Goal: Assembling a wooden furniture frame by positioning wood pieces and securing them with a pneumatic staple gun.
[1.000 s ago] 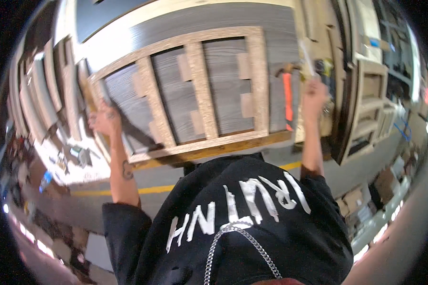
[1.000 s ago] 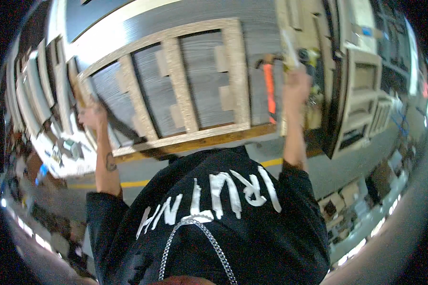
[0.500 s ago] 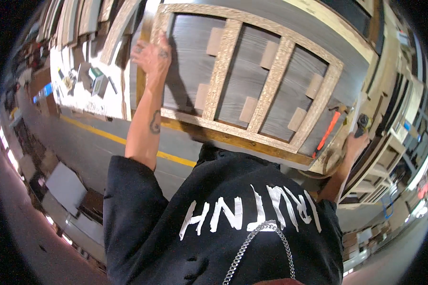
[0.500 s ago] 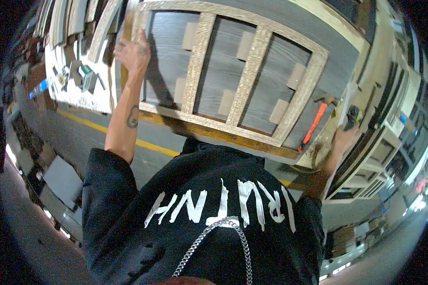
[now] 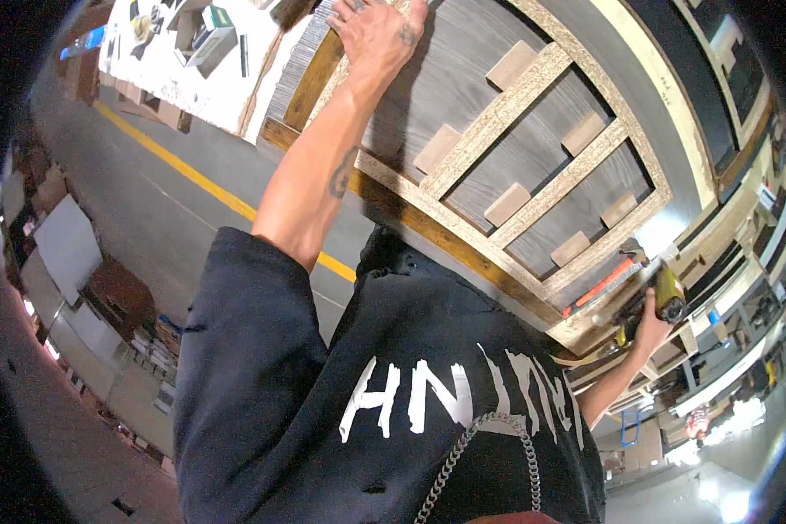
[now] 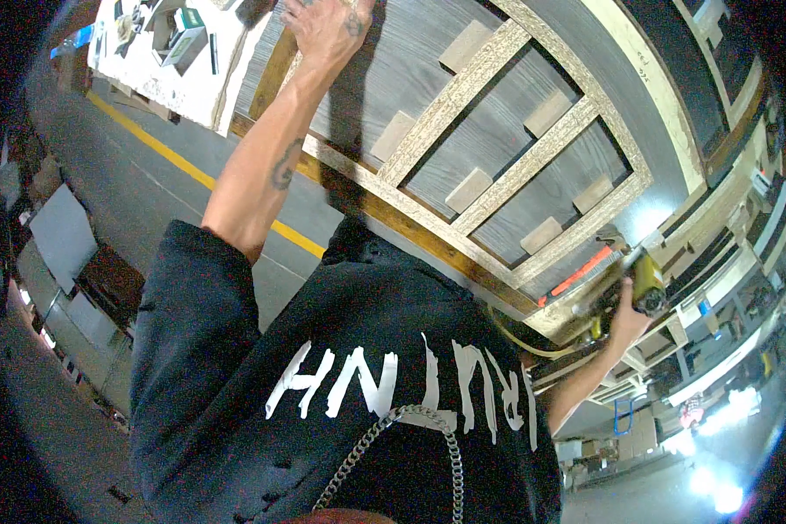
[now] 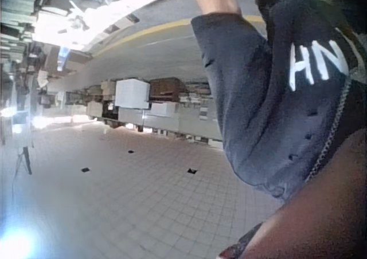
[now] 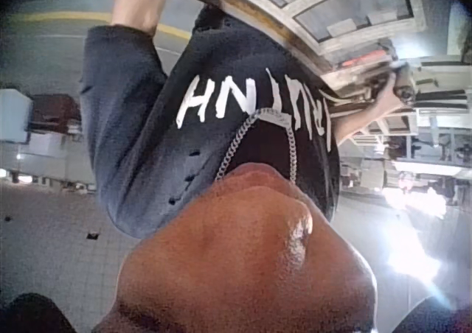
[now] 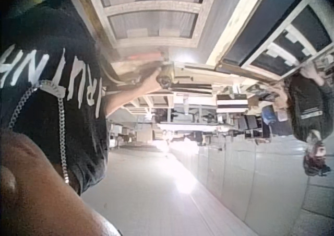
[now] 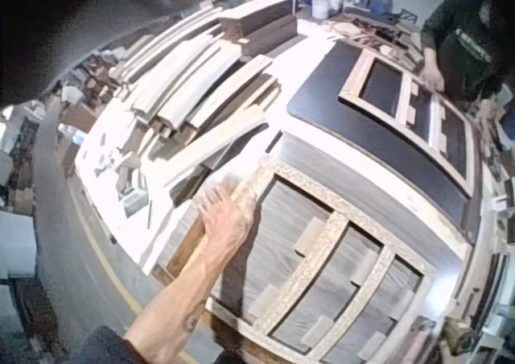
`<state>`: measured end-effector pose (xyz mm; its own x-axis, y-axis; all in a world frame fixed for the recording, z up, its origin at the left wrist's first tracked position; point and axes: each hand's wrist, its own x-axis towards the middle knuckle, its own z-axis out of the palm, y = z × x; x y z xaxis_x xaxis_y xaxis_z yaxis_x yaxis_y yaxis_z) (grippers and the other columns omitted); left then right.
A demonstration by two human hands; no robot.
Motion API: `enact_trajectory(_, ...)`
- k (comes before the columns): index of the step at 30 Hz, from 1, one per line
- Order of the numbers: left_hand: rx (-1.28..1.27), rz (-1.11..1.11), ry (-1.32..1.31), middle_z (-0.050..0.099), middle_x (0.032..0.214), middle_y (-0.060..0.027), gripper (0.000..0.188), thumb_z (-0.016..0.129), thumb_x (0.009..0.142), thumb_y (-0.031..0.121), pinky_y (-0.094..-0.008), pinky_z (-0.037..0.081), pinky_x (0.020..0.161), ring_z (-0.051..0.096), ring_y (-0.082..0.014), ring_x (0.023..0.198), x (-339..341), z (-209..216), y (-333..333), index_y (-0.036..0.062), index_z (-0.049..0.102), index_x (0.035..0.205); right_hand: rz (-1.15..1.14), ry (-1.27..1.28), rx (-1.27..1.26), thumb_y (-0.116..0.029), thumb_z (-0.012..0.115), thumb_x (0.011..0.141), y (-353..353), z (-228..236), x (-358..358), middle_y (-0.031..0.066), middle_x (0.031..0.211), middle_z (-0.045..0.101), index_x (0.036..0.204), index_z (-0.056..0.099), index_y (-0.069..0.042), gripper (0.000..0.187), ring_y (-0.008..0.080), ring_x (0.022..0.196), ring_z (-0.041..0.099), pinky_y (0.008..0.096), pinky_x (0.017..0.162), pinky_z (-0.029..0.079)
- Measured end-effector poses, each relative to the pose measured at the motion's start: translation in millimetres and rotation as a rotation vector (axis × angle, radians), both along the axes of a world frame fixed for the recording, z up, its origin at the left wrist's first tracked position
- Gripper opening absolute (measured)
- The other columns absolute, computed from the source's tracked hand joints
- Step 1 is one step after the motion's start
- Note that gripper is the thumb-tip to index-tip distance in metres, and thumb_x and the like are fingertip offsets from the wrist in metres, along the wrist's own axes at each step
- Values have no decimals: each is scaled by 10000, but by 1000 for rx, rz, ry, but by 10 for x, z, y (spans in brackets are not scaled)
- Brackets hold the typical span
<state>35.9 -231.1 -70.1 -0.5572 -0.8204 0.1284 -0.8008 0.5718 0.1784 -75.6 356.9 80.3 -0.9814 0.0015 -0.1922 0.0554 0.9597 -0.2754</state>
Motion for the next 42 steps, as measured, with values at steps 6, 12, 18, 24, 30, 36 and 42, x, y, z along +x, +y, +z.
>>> enact_trajectory(6, 187, 22, -37, 459, 1325, -350, 860, 539, 864, 557, -586, 239, 1098, 413, -488, 1258, -109, 273, 69, -139, 377, 1342, 14, -546, -185, -363, 803, 767, -2021, 235, 281, 149, 1165, 628, 1285, 532, 9, 693, 254, 1061, 590, 379, 937, 469)
enact_trajectory(12, 110, 55, 47, 441, 1357, -339, 864, 552, 853, 550, -575, 228, 1112, 395, -489, 1279, -71, 55, 75, -144, 383, 1339, -280, -919, -830, -166, 696, 868, -2863, -144, 367, 17, 650, 562, 1041, 638, 17, 259, 104, 533, 529, 238, 503, 451)
enact_trajectory(18, -9, 27, 30, 476, 1271, -301, 784, 578, 845, 507, -566, 300, 1035, 438, -456, 1186, -45, 55, 74, -120, 412, 1284, -338, -964, -891, -165, 676, 886, -2802, -361, 422, 21, 651, 557, 1042, 632, 30, 253, 105, 538, 525, 242, 498, 446)
enact_trajectory(24, 18, 9, 5, 524, 1155, -275, 714, 618, 810, 488, -546, 361, 963, 485, -421, 1089, -119, 121, 62, -89, 460, 1200, -356, -939, -947, -133, 687, 874, -3006, -335, 543, 26, 652, 566, 1009, 638, 3, 197, 114, 513, 532, 240, 476, 433)
enact_trajectory(30, 26, 10, -28, 513, 1205, -318, 762, 593, 834, 510, -564, 345, 994, 474, -443, 1138, -90, 89, 68, -117, 447, 1242, -308, -949, -904, -111, 672, 880, -2943, -325, 549, 27, 660, 580, 1004, 629, 3, 174, 118, 527, 541, 248, 489, 435)
enact_trajectory(36, 58, 14, -58, 461, 1307, -363, 843, 519, 881, 548, -582, 272, 1069, 425, -474, 1235, -61, 108, 85, -158, 397, 1325, -173, -904, -837, -107, 671, 874, -3011, -317, 729, 21, 648, 577, 1038, 633, 10, 205, 116, 522, 530, 264, 493, 432)
enact_trajectory(42, 183, 14, -7, 445, 1320, -366, 842, 513, 888, 550, -590, 261, 1075, 413, -483, 1248, -121, 290, 129, -144, 370, 1343, -157, -911, -759, -147, 688, 868, -3023, -288, 726, 16, 705, 597, 1053, 647, 0, 240, 98, 557, 546, 251, 495, 437)
